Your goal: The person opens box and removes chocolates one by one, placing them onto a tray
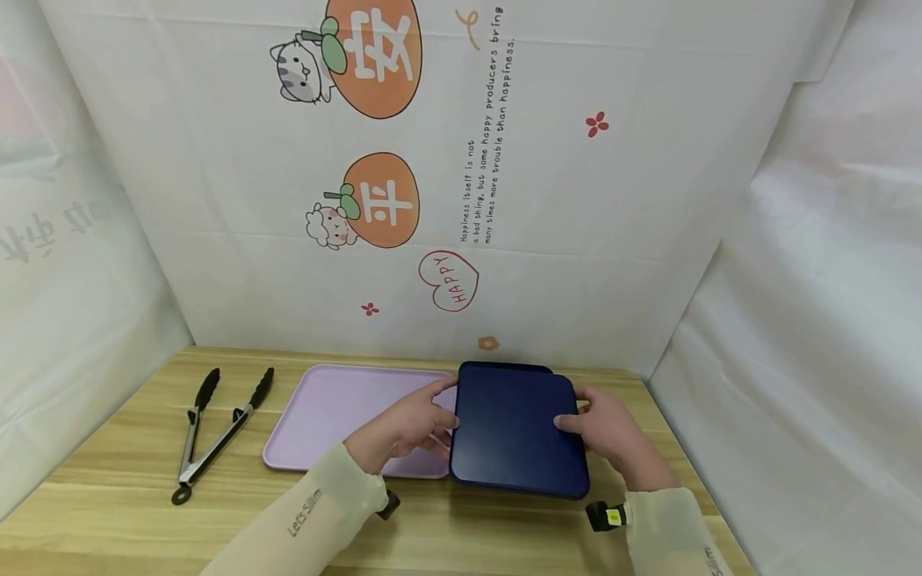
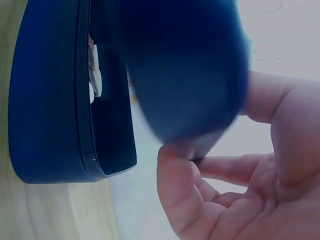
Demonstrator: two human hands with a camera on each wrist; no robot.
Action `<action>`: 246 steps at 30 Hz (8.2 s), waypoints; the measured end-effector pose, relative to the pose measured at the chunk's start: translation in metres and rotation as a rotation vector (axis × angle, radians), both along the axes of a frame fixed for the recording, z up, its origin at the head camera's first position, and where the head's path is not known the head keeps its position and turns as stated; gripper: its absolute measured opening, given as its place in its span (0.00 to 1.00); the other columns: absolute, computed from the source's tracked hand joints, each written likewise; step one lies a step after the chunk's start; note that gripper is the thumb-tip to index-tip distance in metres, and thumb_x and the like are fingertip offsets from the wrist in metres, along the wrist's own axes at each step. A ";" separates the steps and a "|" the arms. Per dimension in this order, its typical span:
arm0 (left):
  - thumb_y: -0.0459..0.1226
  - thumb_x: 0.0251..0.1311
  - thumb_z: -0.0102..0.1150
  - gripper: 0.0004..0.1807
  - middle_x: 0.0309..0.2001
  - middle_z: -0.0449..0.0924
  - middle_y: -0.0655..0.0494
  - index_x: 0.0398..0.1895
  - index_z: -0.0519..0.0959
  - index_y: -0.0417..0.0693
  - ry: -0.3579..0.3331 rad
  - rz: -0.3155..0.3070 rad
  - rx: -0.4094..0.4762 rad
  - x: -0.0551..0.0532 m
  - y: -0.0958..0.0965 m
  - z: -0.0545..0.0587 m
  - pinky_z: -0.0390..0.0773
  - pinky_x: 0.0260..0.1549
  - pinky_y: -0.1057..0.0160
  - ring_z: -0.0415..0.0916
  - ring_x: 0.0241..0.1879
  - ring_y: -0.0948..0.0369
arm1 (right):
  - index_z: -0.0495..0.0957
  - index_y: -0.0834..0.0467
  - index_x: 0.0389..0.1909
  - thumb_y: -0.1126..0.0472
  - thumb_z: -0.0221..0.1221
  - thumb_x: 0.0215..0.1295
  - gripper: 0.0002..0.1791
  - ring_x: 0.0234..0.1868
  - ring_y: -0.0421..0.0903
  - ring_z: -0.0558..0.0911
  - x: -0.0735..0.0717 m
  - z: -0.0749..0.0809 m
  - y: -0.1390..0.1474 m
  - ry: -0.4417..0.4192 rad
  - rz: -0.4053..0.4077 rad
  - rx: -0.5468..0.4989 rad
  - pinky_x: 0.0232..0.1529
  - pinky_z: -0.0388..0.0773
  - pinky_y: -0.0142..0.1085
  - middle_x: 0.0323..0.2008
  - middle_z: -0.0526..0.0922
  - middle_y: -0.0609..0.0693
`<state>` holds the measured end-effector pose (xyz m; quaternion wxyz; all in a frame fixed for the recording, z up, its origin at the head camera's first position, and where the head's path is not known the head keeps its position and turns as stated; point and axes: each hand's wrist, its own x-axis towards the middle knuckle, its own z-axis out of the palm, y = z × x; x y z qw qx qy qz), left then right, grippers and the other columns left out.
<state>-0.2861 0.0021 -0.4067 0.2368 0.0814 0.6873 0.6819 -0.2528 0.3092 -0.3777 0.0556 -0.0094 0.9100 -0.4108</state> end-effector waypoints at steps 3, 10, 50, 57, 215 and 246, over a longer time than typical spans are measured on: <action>0.23 0.57 0.59 0.47 0.40 0.77 0.38 0.79 0.54 0.56 0.013 -0.005 0.009 0.004 0.000 0.002 0.83 0.26 0.48 0.76 0.21 0.52 | 0.58 0.71 0.71 0.54 0.67 0.65 0.43 0.51 0.63 0.78 0.004 0.002 -0.001 -0.001 0.003 0.012 0.38 0.81 0.47 0.60 0.68 0.76; 0.21 0.55 0.60 0.48 0.38 0.75 0.37 0.78 0.56 0.57 0.043 -0.016 -0.001 0.014 -0.001 0.008 0.83 0.25 0.47 0.76 0.22 0.51 | 0.53 0.71 0.73 0.58 0.68 0.63 0.47 0.42 0.56 0.81 0.011 0.006 -0.001 -0.059 0.006 -0.022 0.35 0.81 0.48 0.50 0.76 0.69; 0.18 0.52 0.62 0.45 0.29 0.77 0.41 0.74 0.51 0.31 0.062 -0.113 -0.125 0.099 0.002 -0.017 0.81 0.17 0.56 0.78 0.16 0.53 | 0.57 0.78 0.67 0.62 0.71 0.58 0.44 0.30 0.54 0.80 0.068 -0.025 0.006 -0.251 0.140 -0.042 0.28 0.81 0.48 0.33 0.76 0.59; 0.16 0.51 0.61 0.45 0.29 0.78 0.42 0.73 0.52 0.31 0.058 -0.110 -0.130 0.098 0.005 -0.026 0.81 0.16 0.56 0.78 0.16 0.52 | 0.56 0.78 0.68 0.62 0.71 0.58 0.46 0.31 0.54 0.80 0.068 -0.033 0.004 -0.275 0.107 -0.035 0.29 0.81 0.48 0.34 0.76 0.59; 0.37 0.66 0.57 0.30 0.64 0.72 0.46 0.71 0.68 0.40 0.625 -0.162 -0.788 0.065 0.001 -0.018 0.71 0.59 0.54 0.70 0.63 0.52 | 0.52 0.73 0.73 0.73 0.45 0.67 0.32 0.53 0.63 0.75 0.001 -0.041 -0.011 -0.056 -0.125 -0.174 0.40 0.81 0.47 0.68 0.58 0.75; 0.43 0.66 0.58 0.29 0.65 0.72 0.50 0.69 0.71 0.44 0.586 -0.167 -0.793 0.060 -0.009 -0.014 0.69 0.60 0.53 0.68 0.64 0.53 | 0.54 0.70 0.73 0.73 0.44 0.69 0.31 0.58 0.64 0.68 0.000 -0.054 -0.003 -0.082 -0.146 -0.315 0.40 0.82 0.46 0.68 0.57 0.71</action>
